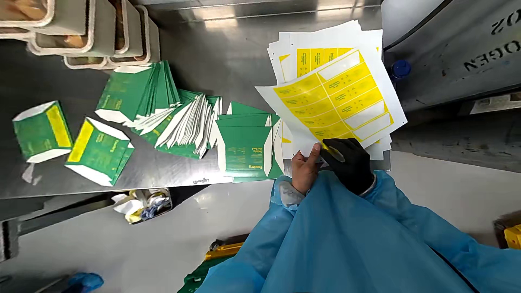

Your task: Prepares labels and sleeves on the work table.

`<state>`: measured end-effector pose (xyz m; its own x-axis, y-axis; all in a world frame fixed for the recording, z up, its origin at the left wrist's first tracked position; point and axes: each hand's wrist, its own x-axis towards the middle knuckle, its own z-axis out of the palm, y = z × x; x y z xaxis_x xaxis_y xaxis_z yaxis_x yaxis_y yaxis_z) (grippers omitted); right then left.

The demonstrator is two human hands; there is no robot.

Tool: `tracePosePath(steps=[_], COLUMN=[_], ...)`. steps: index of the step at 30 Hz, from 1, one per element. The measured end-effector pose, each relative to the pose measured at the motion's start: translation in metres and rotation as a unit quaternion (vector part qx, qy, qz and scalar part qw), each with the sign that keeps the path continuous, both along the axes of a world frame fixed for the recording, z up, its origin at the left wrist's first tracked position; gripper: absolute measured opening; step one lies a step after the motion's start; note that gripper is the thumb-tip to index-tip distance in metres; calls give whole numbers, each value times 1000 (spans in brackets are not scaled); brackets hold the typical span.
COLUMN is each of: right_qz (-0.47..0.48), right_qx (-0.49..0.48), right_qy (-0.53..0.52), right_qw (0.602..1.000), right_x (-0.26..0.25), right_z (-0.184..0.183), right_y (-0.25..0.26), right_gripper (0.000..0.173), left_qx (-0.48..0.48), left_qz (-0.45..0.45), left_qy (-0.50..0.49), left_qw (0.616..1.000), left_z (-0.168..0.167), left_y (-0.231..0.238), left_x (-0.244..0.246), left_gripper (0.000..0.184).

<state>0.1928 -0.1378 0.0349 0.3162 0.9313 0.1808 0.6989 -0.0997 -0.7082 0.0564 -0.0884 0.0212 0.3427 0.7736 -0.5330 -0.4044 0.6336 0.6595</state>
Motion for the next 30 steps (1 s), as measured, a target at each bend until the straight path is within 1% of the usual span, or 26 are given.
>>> tracePosePath(steps=[3, 6, 8, 10, 12, 15, 17, 19, 20, 22, 25, 28, 30], right_qz=[-41, -55, -49, -46, -29, -9, -12, -15, -13, 1, 12, 7, -5], right_qx=[19, -6, -7, 15, 28, 8, -1, 3, 9, 21, 23, -21, -62], right_qy=[65, 140, 140, 103, 72, 43, 32, 45, 57, 77, 98, 159, 213], right_qw=[997, 989, 989, 993, 997, 999, 999, 999, 998, 997, 995, 987, 975], right_x=[-2, 2, 4, 3, 4, 8, 9, 10, 11, 13, 15, 20, 22], right_z=[-2, -3, -1, 2, 5, 4, 3, 3, 3, 2, 2, 5, 9], right_y=[1, 1, 0, 0, -1, -5, -8, -11, -12, -12, -13, -14, -14], right_gripper=[16, 16, 14, 12, 17, 34, 33, 28, 25, 22, 19, 17, 17], left_qx=[26, 81, 112, 130, 102, 15, -32, -50, -43, -10, 83, 170, 172], left_qz=[11, 22, 23, 44, 65, 101, 92, 47, 21, -11, -20, -15, -45], left_qy=[-8, 11, 56, 70, 75, 65, 25, -39, -55, -30, 69, 126, 128], left_qw=[1000, 996, 992, 988, 990, 993, 995, 997, 997, 999, 994, 977, 976], left_z=[-4, -12, -12, -13, -9, 4, 9, 11, 12, 14, 7, -3, -3], left_y=[-4, -6, -8, -7, -7, -6, -5, -7, -8, -9, -12, -7, -5], left_x=[7, 9, 8, 10, 14, 23, 24, 16, 12, 6, 5, 10, 7], left_gripper=[21, 21, 20, 19, 18, 22, 25, 26, 27, 25, 22, 22, 23])
